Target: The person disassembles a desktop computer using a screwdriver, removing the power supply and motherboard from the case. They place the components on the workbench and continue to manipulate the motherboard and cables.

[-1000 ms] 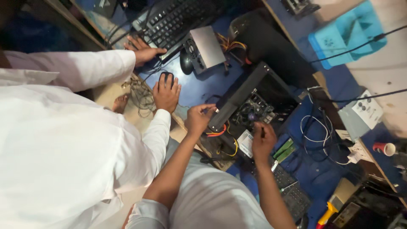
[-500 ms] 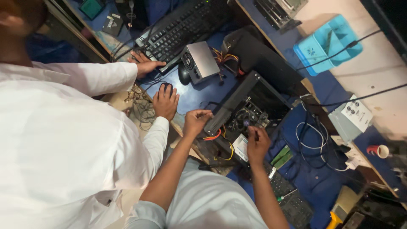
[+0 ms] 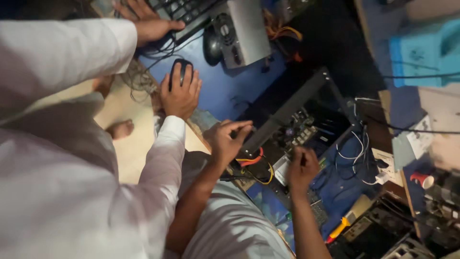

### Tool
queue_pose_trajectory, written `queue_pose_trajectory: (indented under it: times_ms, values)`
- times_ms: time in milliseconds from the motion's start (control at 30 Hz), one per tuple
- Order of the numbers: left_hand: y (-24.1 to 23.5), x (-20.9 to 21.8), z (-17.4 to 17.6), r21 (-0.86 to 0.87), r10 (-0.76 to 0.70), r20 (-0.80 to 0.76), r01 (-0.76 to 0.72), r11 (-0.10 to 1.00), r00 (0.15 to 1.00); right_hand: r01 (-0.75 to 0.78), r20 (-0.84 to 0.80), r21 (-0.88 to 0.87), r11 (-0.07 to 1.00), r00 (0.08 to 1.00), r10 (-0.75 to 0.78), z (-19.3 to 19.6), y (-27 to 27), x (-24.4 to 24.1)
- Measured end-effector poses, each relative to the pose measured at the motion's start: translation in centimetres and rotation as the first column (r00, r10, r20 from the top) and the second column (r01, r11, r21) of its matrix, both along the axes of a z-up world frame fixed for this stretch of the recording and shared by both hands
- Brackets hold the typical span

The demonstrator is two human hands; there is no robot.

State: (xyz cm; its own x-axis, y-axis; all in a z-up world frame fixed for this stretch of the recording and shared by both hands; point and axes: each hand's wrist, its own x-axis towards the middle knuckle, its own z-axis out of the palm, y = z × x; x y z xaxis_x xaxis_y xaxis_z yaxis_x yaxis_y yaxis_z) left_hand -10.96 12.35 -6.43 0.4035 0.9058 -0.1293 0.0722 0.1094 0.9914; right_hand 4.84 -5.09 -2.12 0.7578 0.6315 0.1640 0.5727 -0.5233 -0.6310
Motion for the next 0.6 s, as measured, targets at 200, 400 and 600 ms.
queue_pose_trajectory:
  times_ms: [200, 400, 600]
  values:
    - [0.5, 0.3, 1.6, -0.099, -0.01, -0.066, 0.003, 0.995, 0.998, 0.024, -0.011, -0.06, 0.998, 1.0, -0.025, 0.1, -0.1, -0.2]
    - [0.9, 0.6, 1.0, -0.211, -0.001, -0.04, -0.008, 0.978, 0.999, 0.012, 0.012, -0.083, 0.996, 1.0, -0.011, 0.6, 0.6, -0.3]
    - [0.8, 0.5, 0.8, -0.091, -0.053, -0.097, 0.044, 0.995, 0.994, -0.004, -0.043, -0.022, 1.0, 0.999, 0.004, 0.9, 0.4, -0.3]
